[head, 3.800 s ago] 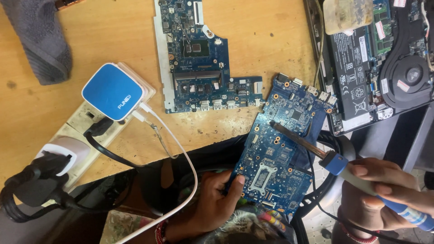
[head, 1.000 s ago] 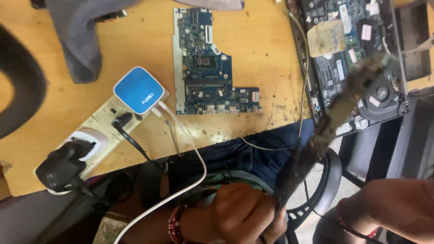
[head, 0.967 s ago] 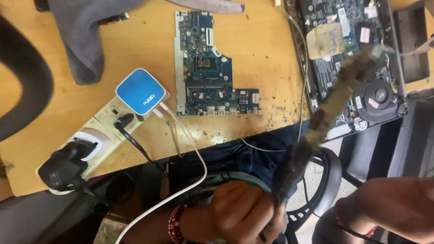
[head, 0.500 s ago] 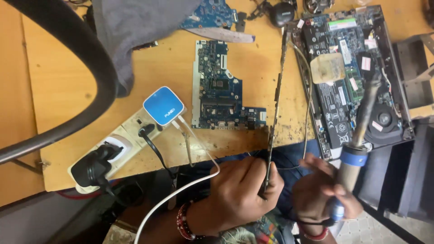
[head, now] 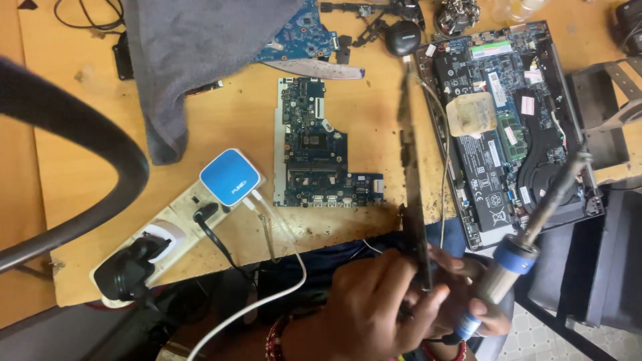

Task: Soldering components on a laptop motherboard using a soldering iron and tweezers

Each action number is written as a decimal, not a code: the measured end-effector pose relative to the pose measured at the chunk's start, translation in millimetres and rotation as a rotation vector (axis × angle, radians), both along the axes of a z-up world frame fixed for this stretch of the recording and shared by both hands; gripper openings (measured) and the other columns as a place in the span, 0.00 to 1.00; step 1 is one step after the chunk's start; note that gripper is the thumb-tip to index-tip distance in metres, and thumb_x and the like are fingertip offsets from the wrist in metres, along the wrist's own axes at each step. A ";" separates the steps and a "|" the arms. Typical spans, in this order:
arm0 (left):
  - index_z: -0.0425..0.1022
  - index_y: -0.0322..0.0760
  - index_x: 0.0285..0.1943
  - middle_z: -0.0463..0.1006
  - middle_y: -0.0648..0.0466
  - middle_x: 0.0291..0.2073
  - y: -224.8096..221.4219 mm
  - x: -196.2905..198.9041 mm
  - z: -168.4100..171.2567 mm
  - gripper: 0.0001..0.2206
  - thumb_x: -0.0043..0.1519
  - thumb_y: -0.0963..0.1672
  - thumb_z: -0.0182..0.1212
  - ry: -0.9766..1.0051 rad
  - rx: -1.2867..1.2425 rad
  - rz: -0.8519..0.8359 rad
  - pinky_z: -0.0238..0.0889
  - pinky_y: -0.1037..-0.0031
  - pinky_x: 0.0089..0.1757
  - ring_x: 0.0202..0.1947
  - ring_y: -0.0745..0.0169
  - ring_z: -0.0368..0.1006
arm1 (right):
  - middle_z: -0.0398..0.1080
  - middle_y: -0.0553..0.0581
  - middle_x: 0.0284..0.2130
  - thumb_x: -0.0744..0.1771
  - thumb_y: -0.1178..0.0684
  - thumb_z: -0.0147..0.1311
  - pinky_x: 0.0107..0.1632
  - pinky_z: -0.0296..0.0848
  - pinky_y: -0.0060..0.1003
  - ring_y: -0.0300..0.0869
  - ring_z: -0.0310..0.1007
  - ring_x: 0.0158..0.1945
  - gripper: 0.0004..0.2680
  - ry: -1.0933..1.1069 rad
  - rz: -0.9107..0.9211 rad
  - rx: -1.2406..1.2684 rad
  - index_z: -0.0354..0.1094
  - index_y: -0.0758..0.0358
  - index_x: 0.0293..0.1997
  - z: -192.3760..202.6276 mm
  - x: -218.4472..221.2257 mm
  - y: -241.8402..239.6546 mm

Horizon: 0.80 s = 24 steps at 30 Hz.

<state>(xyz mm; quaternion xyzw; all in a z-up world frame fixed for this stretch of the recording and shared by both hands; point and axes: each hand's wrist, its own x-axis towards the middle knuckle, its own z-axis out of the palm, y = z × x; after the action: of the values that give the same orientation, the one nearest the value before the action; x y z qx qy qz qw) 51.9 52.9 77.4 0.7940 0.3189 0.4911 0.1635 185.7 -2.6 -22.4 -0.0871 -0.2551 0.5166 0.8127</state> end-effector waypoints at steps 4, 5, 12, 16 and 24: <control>0.69 0.29 0.45 0.73 0.45 0.35 0.7 -2.2 7.6 0.12 0.70 0.46 0.49 -0.129 -0.343 -0.199 0.65 0.61 0.37 0.32 0.47 0.71 | 0.58 0.66 0.58 0.69 0.52 0.49 0.56 0.51 0.47 0.53 0.51 0.56 0.16 -0.118 0.374 -0.119 0.66 0.60 0.65 1.9 72.9 -4.8; 0.69 0.28 0.48 0.74 0.43 0.39 0.6 -4.4 9.6 0.15 0.71 0.47 0.43 -0.126 -0.452 -0.273 0.65 0.58 0.43 0.37 0.44 0.72 | 0.55 0.79 0.71 0.72 0.55 0.46 0.77 0.47 0.59 0.63 0.49 0.78 0.18 -0.375 0.453 -0.034 0.59 0.65 0.74 -10.4 102.7 -6.7; 0.65 0.11 0.54 0.71 0.25 0.46 10.5 -0.6 -8.4 0.14 0.66 0.36 0.38 -0.210 -0.302 -0.373 0.64 0.49 0.47 0.42 0.31 0.65 | 0.64 0.85 0.62 0.71 0.51 0.43 0.69 0.63 0.57 0.69 0.67 0.65 0.16 -0.245 0.037 -0.241 0.67 0.74 0.62 -23.6 82.2 -29.8; 0.56 0.22 0.71 0.73 0.33 0.45 3.7 3.0 -44.0 0.15 0.76 0.37 0.40 -0.300 -0.386 -0.337 0.72 0.60 0.46 0.43 0.42 0.71 | 0.66 0.61 0.50 0.65 0.48 0.57 0.64 0.54 0.35 0.46 0.61 0.56 0.15 0.193 0.350 -0.425 0.63 0.67 0.50 4.4 79.9 -22.4; 0.57 0.43 0.79 0.74 0.54 0.32 28.0 -3.8 -57.0 0.18 0.80 0.45 0.41 -0.205 -0.373 0.027 0.63 0.69 0.37 0.30 0.65 0.67 | 0.61 0.79 0.63 0.70 0.47 0.47 0.68 0.57 0.63 0.64 0.59 0.69 0.17 -0.119 -0.060 -0.427 0.63 0.65 0.63 -13.1 95.4 -56.1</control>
<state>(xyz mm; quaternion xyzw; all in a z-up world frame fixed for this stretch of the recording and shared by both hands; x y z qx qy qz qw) 48.0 80.9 20.4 0.6915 0.3966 0.5040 0.3325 281.2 -58.7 -35.5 -0.2952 -0.1847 0.5283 0.7744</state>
